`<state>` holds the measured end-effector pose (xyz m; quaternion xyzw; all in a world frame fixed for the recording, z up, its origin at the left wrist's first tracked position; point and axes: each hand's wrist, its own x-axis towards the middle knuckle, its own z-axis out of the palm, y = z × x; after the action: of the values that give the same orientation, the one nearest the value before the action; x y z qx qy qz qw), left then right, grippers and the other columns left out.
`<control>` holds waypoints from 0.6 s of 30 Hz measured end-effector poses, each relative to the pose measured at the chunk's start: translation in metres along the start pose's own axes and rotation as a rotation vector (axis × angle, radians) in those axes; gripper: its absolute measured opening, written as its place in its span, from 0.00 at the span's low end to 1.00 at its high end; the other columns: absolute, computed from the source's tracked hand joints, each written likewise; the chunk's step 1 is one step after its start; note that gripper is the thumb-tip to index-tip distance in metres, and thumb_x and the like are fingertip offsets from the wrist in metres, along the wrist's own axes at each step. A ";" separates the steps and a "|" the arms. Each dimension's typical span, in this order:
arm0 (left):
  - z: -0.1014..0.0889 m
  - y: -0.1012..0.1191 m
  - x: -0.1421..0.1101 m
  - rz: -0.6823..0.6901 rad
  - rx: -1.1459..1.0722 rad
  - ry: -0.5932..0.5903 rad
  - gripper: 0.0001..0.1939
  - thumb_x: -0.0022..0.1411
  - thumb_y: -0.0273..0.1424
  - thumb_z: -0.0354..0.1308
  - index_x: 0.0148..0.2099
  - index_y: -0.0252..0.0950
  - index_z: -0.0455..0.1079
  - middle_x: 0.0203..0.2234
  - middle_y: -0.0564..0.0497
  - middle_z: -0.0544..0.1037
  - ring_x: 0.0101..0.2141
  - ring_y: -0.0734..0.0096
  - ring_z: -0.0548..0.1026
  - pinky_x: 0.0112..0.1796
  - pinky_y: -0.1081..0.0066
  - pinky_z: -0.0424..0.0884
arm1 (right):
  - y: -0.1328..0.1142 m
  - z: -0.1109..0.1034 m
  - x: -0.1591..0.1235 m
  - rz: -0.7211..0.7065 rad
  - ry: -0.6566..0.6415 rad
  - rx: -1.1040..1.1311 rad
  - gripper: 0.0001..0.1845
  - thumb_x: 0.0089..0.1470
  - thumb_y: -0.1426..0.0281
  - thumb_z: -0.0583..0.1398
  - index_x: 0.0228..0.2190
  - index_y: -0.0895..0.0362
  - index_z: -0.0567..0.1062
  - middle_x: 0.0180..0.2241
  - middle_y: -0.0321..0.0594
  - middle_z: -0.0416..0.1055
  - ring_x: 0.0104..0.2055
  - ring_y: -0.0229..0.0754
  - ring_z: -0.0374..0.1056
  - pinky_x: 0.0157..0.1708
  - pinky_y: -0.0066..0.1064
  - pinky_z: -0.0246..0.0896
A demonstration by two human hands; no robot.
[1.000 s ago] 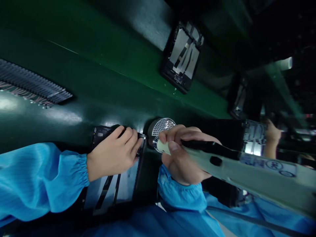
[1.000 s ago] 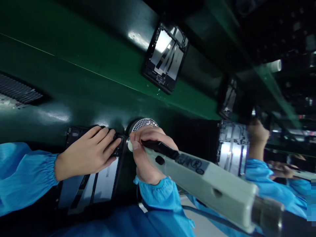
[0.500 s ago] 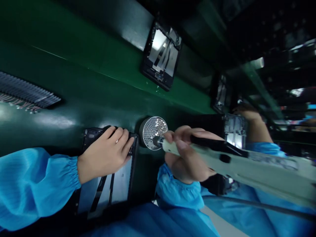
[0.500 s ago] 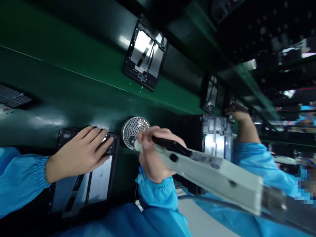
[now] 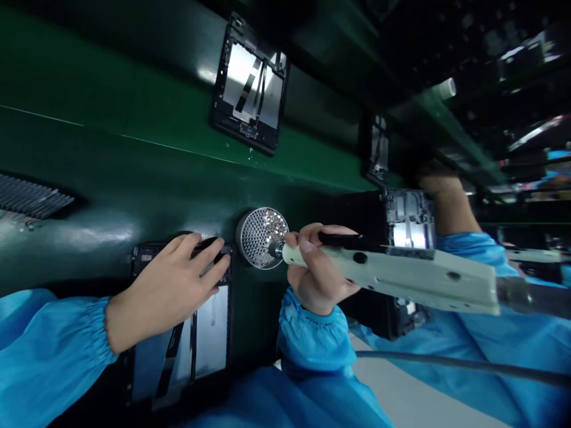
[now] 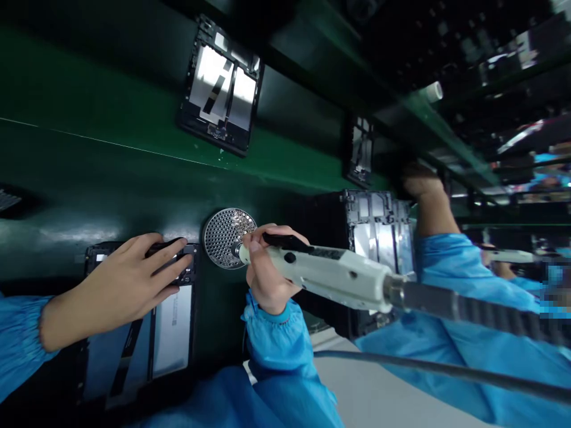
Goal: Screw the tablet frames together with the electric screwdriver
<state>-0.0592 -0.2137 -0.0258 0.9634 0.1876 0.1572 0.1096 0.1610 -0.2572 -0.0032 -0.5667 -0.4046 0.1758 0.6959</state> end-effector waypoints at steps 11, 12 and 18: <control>0.002 0.004 -0.002 0.016 0.046 0.006 0.24 0.68 0.36 0.55 0.58 0.24 0.74 0.53 0.28 0.76 0.50 0.39 0.75 0.48 0.48 0.76 | 0.002 0.003 0.001 0.005 -0.001 -0.002 0.12 0.41 0.76 0.67 0.31 0.51 0.79 0.23 0.31 0.64 0.26 0.39 0.66 0.24 0.33 0.64; 0.003 0.004 -0.003 0.018 0.051 0.012 0.24 0.68 0.36 0.55 0.58 0.23 0.74 0.53 0.27 0.76 0.50 0.39 0.75 0.48 0.48 0.76 | -0.001 0.003 0.001 0.014 0.007 -0.001 0.14 0.41 0.77 0.67 0.33 0.51 0.79 0.23 0.31 0.64 0.26 0.39 0.66 0.24 0.33 0.65; 0.007 0.003 -0.003 0.030 0.057 0.039 0.25 0.71 0.38 0.50 0.57 0.22 0.74 0.51 0.27 0.77 0.50 0.41 0.76 0.49 0.50 0.75 | -0.037 0.012 0.002 -0.051 -0.141 0.038 0.19 0.41 0.81 0.64 0.35 0.49 0.81 0.24 0.29 0.65 0.25 0.36 0.64 0.21 0.29 0.63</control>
<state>-0.0581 -0.2183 -0.0325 0.9656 0.1797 0.1721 0.0760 0.1453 -0.2593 0.0324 -0.5293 -0.4633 0.2051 0.6805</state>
